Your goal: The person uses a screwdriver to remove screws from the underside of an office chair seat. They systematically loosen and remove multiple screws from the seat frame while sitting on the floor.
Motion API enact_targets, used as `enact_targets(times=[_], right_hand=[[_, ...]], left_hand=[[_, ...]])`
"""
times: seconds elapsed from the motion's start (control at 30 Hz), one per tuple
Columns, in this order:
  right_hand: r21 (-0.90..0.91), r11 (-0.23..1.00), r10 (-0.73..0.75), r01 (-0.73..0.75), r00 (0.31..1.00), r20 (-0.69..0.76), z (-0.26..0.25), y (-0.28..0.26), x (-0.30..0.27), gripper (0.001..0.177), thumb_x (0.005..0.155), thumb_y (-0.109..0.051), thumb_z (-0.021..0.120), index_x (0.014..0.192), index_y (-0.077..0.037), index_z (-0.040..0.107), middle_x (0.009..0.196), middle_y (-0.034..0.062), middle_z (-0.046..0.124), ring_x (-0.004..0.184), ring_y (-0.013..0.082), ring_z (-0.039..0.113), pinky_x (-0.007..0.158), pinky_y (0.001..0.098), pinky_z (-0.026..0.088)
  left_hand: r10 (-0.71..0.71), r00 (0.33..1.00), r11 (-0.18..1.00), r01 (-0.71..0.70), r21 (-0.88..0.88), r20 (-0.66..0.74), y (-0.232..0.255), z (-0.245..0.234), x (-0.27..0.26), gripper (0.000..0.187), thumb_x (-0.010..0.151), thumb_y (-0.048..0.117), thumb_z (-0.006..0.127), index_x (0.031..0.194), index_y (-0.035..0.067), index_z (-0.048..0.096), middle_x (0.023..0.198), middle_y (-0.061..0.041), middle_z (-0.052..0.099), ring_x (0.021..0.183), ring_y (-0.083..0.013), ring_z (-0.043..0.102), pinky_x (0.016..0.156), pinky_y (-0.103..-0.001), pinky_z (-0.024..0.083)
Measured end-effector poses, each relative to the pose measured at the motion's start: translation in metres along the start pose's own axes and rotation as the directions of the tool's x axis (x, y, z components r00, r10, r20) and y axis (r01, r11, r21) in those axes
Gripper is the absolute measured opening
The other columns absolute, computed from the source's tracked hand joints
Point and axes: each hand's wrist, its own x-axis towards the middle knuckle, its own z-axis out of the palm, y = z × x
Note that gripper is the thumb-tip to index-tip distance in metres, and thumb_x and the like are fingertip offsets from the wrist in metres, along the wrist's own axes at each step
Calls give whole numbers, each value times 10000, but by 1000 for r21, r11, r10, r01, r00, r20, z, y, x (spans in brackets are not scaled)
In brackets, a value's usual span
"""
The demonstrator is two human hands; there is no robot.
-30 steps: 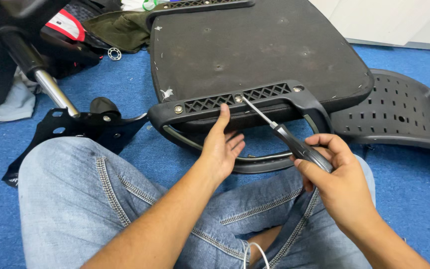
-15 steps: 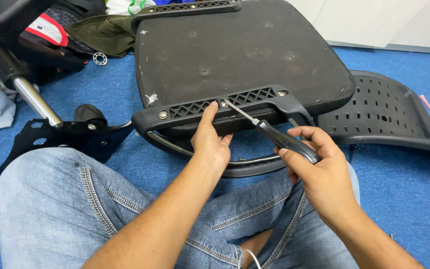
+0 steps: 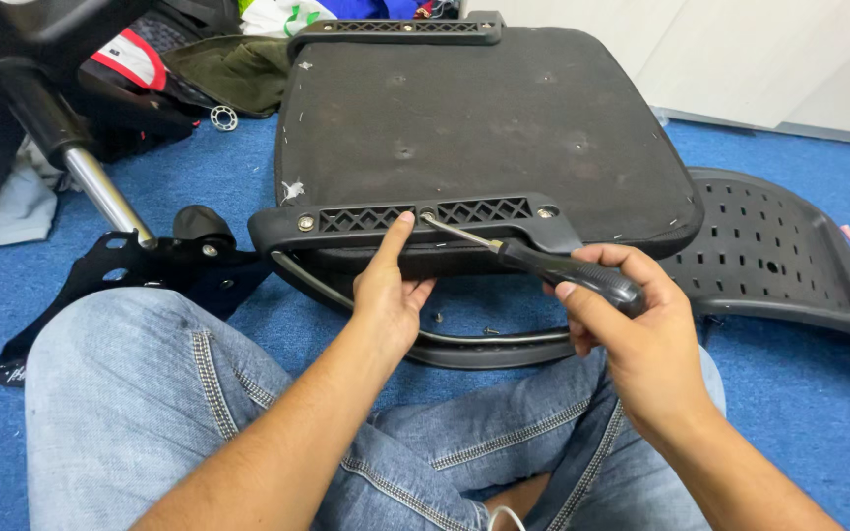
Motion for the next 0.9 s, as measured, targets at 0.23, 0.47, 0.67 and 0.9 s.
enact_targets(times=[0.23,0.47,0.67,0.9], right_hand=[[139,990,-10,25,994,-110,5,-18,27,211,919,-144,671,1101,-41,644,804,81,686,588,99,570,490,259,445],[49,982,-174,182,975,-138,2,-34,64,190,1028,-244,707,966,-82,628,780,7,557,617,86,473,540,273,416],[55,969,-230,240,962,-146,19,-50,90,181,1014,-309,660,955,-141,632,857,-15,671,754,67,624,644,250,519],[178,954,-208,241,961,-184,33,-58,116,199,1010,-306,680,960,-138,587,818,17,665,636,95,590,570,268,525]], left_hand=[[-5,998,997,0,83,55,-1,-16,1,728,746,423,831,1279,-26,618,1242,-159,705,1202,-309,666,1098,-459,474],[-65,992,974,39,221,112,11,-29,-6,951,739,558,774,1423,-43,499,1395,-269,608,1235,-382,637,1044,-479,501],[-127,986,944,86,319,109,17,-31,-12,995,755,607,727,1461,-27,429,1427,-311,549,1321,-425,613,1062,-530,524],[-158,983,987,154,52,95,-1,-7,-7,980,747,566,747,1484,14,412,1486,-248,488,1396,-405,443,1074,-602,425]])
